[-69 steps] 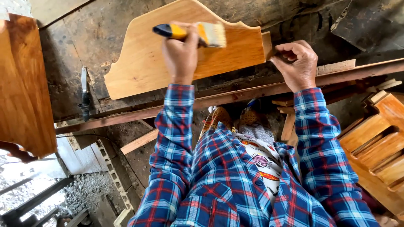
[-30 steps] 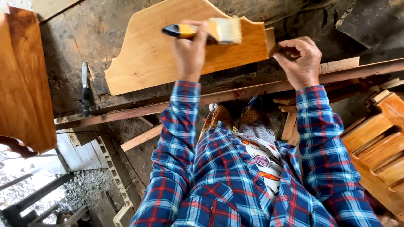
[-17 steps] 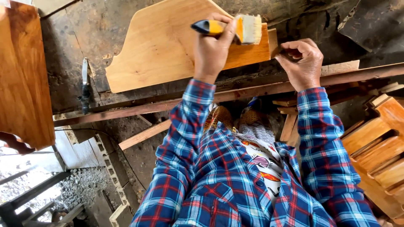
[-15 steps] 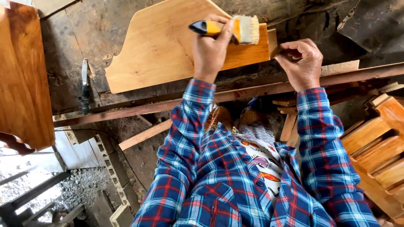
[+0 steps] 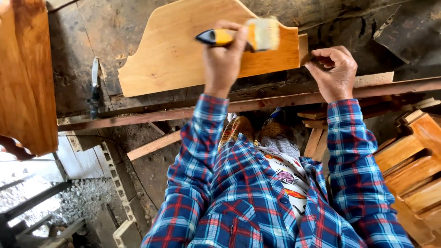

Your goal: Applying varnish to a wooden furniture component using a paintbrush

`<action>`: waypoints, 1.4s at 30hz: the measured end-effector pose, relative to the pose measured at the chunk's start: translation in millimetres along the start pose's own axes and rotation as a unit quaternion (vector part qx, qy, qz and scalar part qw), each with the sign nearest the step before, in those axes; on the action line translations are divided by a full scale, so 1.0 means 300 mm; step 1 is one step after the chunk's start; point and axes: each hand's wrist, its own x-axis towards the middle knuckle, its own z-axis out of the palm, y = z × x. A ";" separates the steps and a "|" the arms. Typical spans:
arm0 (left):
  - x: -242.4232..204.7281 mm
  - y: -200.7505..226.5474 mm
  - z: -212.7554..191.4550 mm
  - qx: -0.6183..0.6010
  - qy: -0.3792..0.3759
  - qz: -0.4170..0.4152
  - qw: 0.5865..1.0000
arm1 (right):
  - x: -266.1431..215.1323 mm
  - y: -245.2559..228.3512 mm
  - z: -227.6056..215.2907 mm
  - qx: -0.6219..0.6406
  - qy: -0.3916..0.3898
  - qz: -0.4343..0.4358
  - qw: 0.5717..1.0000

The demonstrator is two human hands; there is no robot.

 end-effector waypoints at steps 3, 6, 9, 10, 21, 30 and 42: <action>-0.024 0.043 0.089 -0.106 0.003 -0.115 0.988 | -0.002 -0.022 -0.006 -0.007 -0.008 0.016 1.000; -0.037 -0.055 0.043 0.017 0.017 -0.103 0.994 | -0.005 -0.012 -0.002 -0.001 -0.009 0.011 1.000; -0.035 -0.103 -0.057 0.087 0.065 -0.104 0.989 | -0.005 -0.023 -0.004 -0.006 -0.013 0.010 1.000; -0.033 -0.054 -0.074 0.088 0.067 -0.105 0.988 | -0.008 -0.021 -0.005 -0.005 -0.014 0.009 1.000; -0.100 0.066 -0.013 0.048 0.055 -0.133 0.988 | -0.010 0.030 0.003 -0.022 -0.008 -0.023 0.999; -0.085 0.084 -0.196 0.170 0.135 -0.074 0.973 | -0.013 0.012 0.003 -0.023 -0.003 -0.027 0.999; -0.223 0.022 -0.186 0.110 0.041 -0.118 0.986 | -0.012 -0.001 0.002 -0.031 -0.013 -0.025 0.999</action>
